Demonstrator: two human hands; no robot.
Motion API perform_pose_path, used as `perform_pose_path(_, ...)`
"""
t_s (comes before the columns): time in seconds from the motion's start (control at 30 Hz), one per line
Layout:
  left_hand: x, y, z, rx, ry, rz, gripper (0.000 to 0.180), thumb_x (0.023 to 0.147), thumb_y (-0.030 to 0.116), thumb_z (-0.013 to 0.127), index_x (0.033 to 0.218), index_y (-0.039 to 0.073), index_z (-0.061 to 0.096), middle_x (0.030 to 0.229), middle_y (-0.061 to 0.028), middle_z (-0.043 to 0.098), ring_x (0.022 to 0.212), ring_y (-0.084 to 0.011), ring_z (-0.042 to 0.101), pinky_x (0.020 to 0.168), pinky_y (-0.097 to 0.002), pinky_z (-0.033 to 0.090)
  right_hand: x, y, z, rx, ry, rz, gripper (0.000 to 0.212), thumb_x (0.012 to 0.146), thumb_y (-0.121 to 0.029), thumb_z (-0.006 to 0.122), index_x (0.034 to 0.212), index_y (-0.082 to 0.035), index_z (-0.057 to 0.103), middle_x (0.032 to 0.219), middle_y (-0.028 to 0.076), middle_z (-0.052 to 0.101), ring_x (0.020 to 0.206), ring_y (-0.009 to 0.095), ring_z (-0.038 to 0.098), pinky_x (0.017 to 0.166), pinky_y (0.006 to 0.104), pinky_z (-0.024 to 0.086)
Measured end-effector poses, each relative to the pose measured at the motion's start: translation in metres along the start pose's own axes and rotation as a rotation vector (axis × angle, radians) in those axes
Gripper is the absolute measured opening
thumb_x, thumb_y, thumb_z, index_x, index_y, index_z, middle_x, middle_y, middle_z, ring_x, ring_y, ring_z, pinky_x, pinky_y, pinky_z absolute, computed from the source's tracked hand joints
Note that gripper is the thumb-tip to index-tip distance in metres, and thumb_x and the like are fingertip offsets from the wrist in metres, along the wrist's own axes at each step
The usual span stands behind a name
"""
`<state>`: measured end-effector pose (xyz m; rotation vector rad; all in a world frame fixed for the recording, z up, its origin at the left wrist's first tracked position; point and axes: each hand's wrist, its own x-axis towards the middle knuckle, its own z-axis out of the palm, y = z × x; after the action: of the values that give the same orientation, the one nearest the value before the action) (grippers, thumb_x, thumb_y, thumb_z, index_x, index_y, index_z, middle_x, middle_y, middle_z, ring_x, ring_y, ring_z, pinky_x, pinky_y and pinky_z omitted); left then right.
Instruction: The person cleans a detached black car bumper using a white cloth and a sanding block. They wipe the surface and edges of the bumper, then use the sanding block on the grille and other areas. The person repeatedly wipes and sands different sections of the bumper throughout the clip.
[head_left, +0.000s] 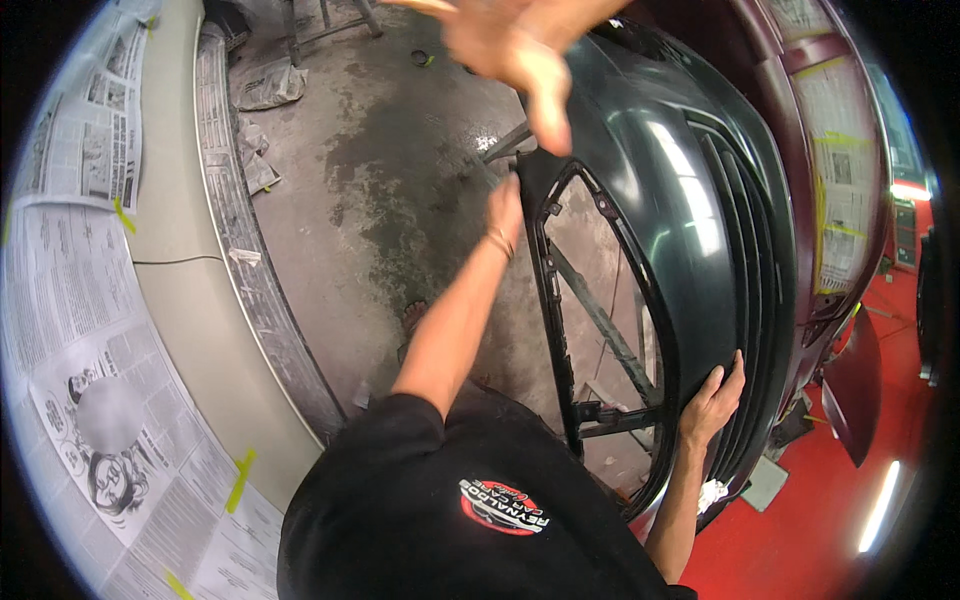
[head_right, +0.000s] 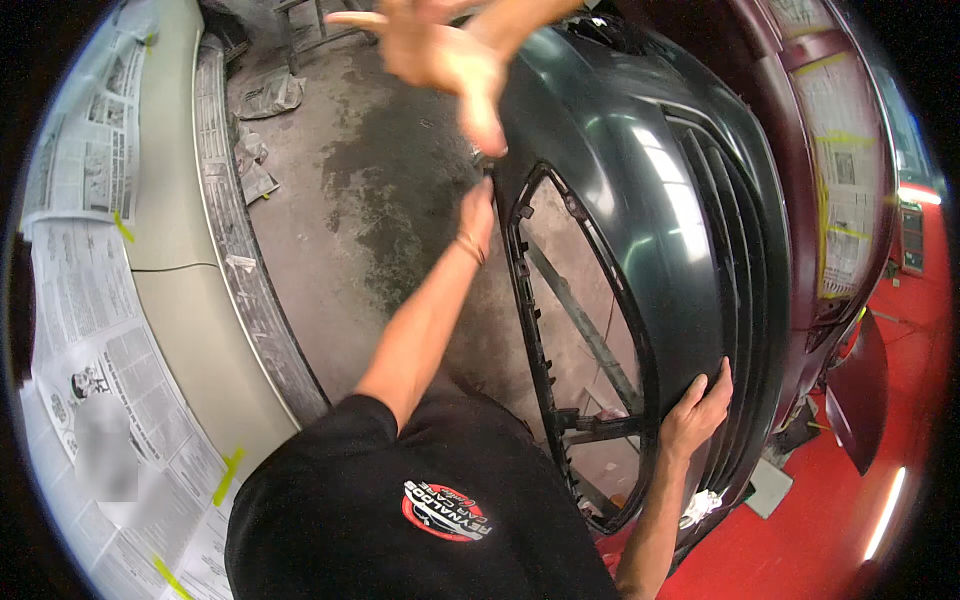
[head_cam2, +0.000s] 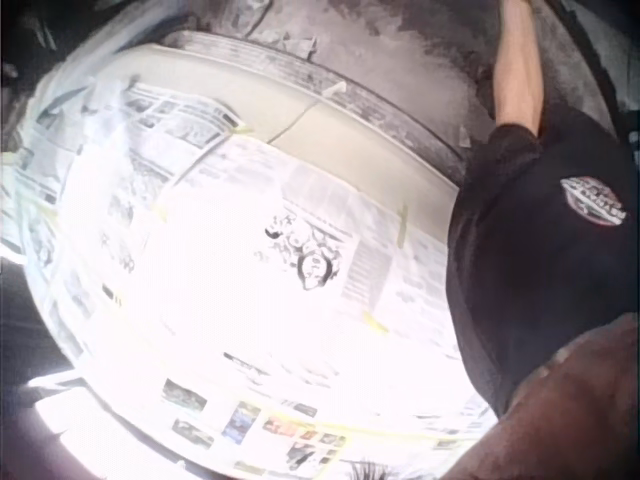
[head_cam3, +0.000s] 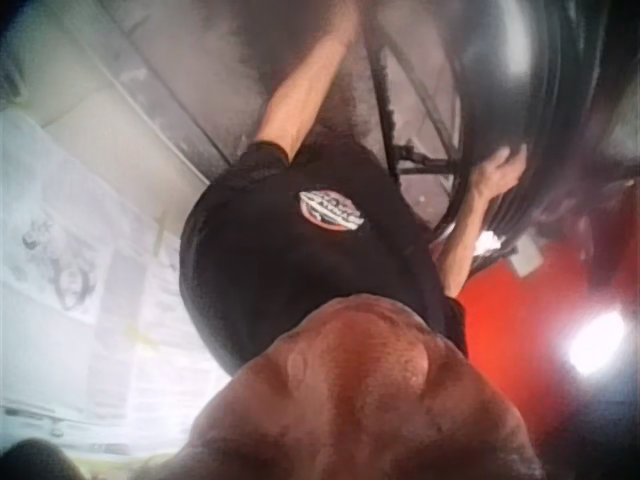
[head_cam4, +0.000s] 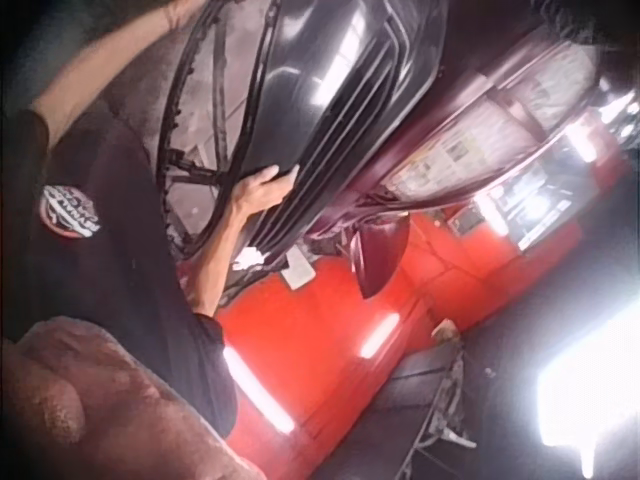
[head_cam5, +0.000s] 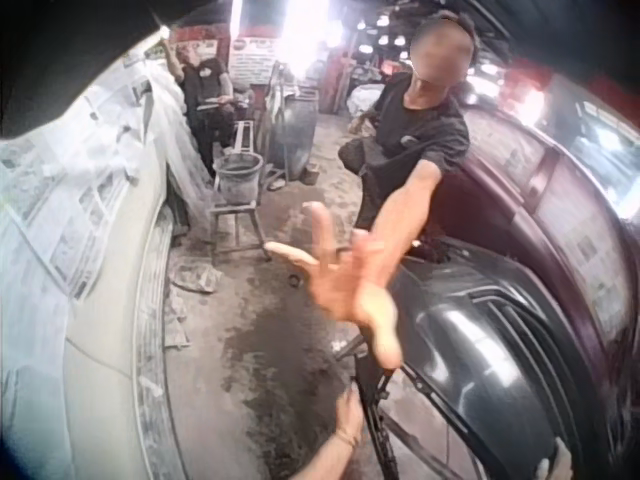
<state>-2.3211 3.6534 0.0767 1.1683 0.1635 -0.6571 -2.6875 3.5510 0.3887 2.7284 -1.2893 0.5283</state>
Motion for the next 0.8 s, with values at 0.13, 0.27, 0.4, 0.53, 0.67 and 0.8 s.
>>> perform_pose_path(0.13, 0.037, 0.017, -0.018, -0.105, -0.020, -0.084, 0.060, 0.113, 0.041, 0.050, 0.144, -0.008, 0.061, 0.147, -0.0132, 0.065, 0.136, -0.0229, 0.057, 0.117, -0.0363, 0.039, 0.008, -0.003, 0.003, 0.033, -0.015, -0.019, 0.053, 0.113, -0.033, 0.048, 0.152, 0.004, 0.054, 0.148, 0.027, 0.061, 0.138, 0.042, 0.058, 0.117, 0.0487, 0.042)
perform_pose_path(0.27, -0.064, -0.021, -0.026, -0.163, -0.067, -0.094, 0.059, 0.115, 0.045, 0.050, 0.148, -0.003, 0.060, 0.150, -0.0088, 0.062, 0.138, -0.0216, 0.054, 0.120, -0.0370, 0.036, 0.001, -0.005, -0.002, 0.016, 0.003, 0.027, 0.053, 0.111, -0.032, 0.051, 0.150, 0.004, 0.054, 0.144, 0.026, 0.062, 0.133, 0.044, 0.060, 0.113, 0.0505, 0.044)
perform_pose_path(0.4, -0.059, -0.017, -0.002, -0.144, -0.005, -0.097, 0.058, 0.115, 0.041, 0.049, 0.149, -0.006, 0.059, 0.154, -0.0125, 0.061, 0.142, -0.0235, 0.054, 0.122, -0.0367, 0.035, 0.000, -0.002, -0.004, -0.011, -0.002, 0.044, 0.054, 0.111, -0.035, 0.049, 0.152, 0.000, 0.053, 0.146, 0.023, 0.061, 0.134, 0.042, 0.058, 0.113, 0.0515, 0.041)
perform_pose_path(0.53, 0.024, 0.022, -0.002, -0.020, 0.014, -0.099, 0.055, 0.116, 0.037, 0.047, 0.144, -0.007, 0.063, 0.143, -0.0121, 0.068, 0.131, -0.0229, 0.061, 0.118, -0.0358, 0.039, 0.005, -0.007, 0.000, -0.011, 0.003, 0.045, 0.055, 0.110, -0.036, 0.050, 0.153, -0.001, 0.052, 0.146, 0.024, 0.061, 0.136, 0.042, 0.057, 0.114, 0.0528, 0.040)
perform_pose_path(0.67, 0.012, 0.016, -0.007, -0.047, -0.009, 0.011, 0.053, 0.116, 0.037, 0.045, 0.139, -0.006, 0.066, 0.138, -0.0112, 0.070, 0.124, -0.0211, 0.063, 0.113, -0.0354, 0.043, 0.007, -0.007, 0.001, -0.006, 0.011, 0.045, 0.055, 0.110, -0.035, 0.050, 0.153, -0.001, 0.053, 0.147, 0.024, 0.061, 0.136, 0.042, 0.057, 0.114, 0.0529, 0.040)
perform_pose_path(0.8, -0.079, -0.020, -0.005, 0.058, 0.078, 0.116, 0.055, 0.115, 0.043, 0.047, 0.127, -0.006, 0.069, 0.121, -0.0099, 0.072, 0.114, -0.0202, 0.063, 0.106, -0.0358, 0.046, 0.001, -0.007, -0.003, 0.002, -0.022, 0.066, 0.054, 0.110, -0.033, 0.051, 0.153, -0.001, 0.053, 0.149, 0.025, 0.059, 0.136, 0.043, 0.057, 0.115, 0.0529, 0.040)
